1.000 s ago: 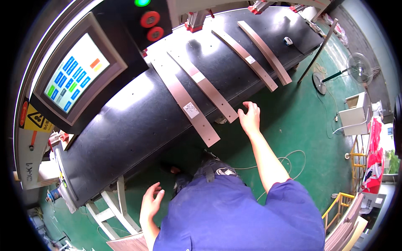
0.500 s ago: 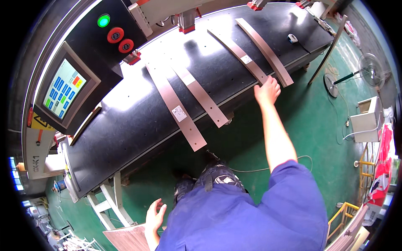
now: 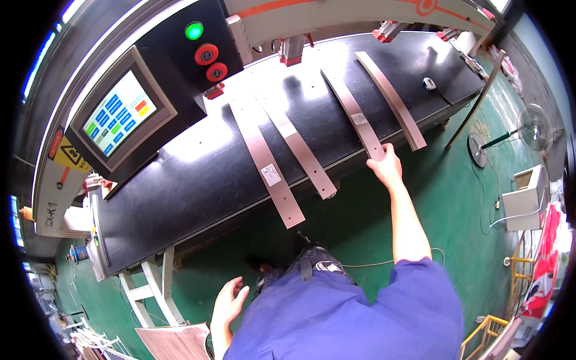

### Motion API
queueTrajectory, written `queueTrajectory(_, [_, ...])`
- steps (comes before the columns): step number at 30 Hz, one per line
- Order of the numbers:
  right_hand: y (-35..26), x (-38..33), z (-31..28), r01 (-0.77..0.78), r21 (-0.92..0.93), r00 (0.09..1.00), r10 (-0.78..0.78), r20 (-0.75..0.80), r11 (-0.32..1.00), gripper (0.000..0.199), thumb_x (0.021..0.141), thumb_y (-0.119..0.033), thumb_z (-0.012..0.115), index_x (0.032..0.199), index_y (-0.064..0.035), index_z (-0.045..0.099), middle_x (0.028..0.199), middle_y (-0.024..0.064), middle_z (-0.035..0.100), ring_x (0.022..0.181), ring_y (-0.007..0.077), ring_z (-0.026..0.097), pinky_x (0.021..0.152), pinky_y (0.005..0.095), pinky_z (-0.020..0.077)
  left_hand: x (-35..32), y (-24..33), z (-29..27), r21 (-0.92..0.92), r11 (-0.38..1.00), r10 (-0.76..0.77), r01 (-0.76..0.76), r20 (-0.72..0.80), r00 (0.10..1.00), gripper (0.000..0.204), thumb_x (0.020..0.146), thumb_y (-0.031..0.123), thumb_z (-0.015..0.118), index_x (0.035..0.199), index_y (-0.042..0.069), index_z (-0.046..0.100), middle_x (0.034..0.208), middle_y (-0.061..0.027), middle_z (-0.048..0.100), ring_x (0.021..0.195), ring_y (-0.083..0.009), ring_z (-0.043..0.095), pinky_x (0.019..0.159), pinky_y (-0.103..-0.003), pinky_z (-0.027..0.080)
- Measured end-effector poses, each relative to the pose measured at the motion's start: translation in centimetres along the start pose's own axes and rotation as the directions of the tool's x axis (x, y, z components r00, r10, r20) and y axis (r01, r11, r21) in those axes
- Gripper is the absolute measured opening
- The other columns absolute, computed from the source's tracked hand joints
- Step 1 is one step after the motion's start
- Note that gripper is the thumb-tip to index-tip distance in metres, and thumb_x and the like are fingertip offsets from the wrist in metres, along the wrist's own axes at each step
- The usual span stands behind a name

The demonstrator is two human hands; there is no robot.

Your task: The person picks up wood panels from a table, carries them across the floor, and feeds them into a woodworking machine for processing.

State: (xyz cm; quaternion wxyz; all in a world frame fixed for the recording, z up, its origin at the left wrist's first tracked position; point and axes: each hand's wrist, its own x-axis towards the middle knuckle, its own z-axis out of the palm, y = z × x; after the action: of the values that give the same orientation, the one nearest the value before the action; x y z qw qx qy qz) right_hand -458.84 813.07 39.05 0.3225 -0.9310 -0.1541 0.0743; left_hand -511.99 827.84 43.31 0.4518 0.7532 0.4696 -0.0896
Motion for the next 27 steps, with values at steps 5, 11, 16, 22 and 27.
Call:
queueTrajectory(5, [-0.9,-6.2,-5.3,0.037,0.007,0.999,-0.038,0.034,0.999,0.054,0.066,-0.029,0.076,0.111,-0.0063,0.056,0.098,0.0210,0.070,0.094,0.0370,0.068,0.082,0.0434,0.0533,2.9,5.7,-0.2,-0.019,0.983,0.182,-0.181,0.073,0.981,0.047,0.092,0.023,0.066,0.131,0.000,0.055,0.117,-0.0172,0.065,0.108,-0.0253,0.063,0.093,-0.036,0.051])
queueTrajectory(11, [-5.2,-11.3,-14.4,0.112,-0.021,0.977,-0.106,0.183,0.993,0.049,0.066,-0.024,0.083,0.105,-0.0059,0.058,0.087,0.0148,0.067,0.079,0.0270,0.067,0.076,0.0360,0.0534,6.8,10.4,-1.3,-0.254,0.919,0.314,-0.303,0.003,0.950,0.049,0.092,0.015,0.066,0.137,0.002,0.049,0.114,-0.0119,0.061,0.098,-0.0179,0.059,0.091,-0.032,0.049])
queueTrajectory(16, [-8.3,-13.8,-19.1,0.430,0.005,0.869,-0.415,0.270,0.903,0.047,0.062,-0.018,0.083,0.102,-0.0038,0.062,0.089,0.0127,0.066,0.079,0.0265,0.066,0.077,0.0343,0.0533,8.2,15.1,-4.9,0.146,0.767,0.639,-0.625,-0.257,0.725,0.071,0.084,0.017,0.075,0.143,0.003,0.039,0.133,-0.0179,0.048,0.115,-0.0298,0.053,0.101,-0.040,0.044])
queueTrajectory(22, [-11.5,-13.8,-20.7,0.667,0.180,0.629,-0.676,0.383,0.723,0.047,0.056,-0.014,0.082,0.097,-0.0034,0.065,0.086,0.0119,0.066,0.077,0.0314,0.064,0.071,0.0354,0.0523,7.4,19.3,-8.4,0.498,0.510,0.812,-0.701,-0.011,0.583,0.076,0.068,0.023,0.084,0.134,0.007,0.050,0.133,-0.0141,0.053,0.125,-0.0362,0.048,0.107,-0.046,0.039])
queueTrajectory(27, [-13.7,-12.1,-21.5,0.817,-0.005,0.526,-0.742,0.416,0.577,0.053,0.054,-0.018,0.082,0.103,-0.0043,0.065,0.093,0.0116,0.065,0.091,0.0325,0.060,0.085,0.0417,0.0480,5.5,17.1,-8.8,0.381,0.591,0.776,-0.711,-0.026,0.631,0.055,0.062,0.021,0.085,0.109,0.004,0.062,0.100,-0.0131,0.067,0.090,-0.0328,0.065,0.081,-0.040,0.053])
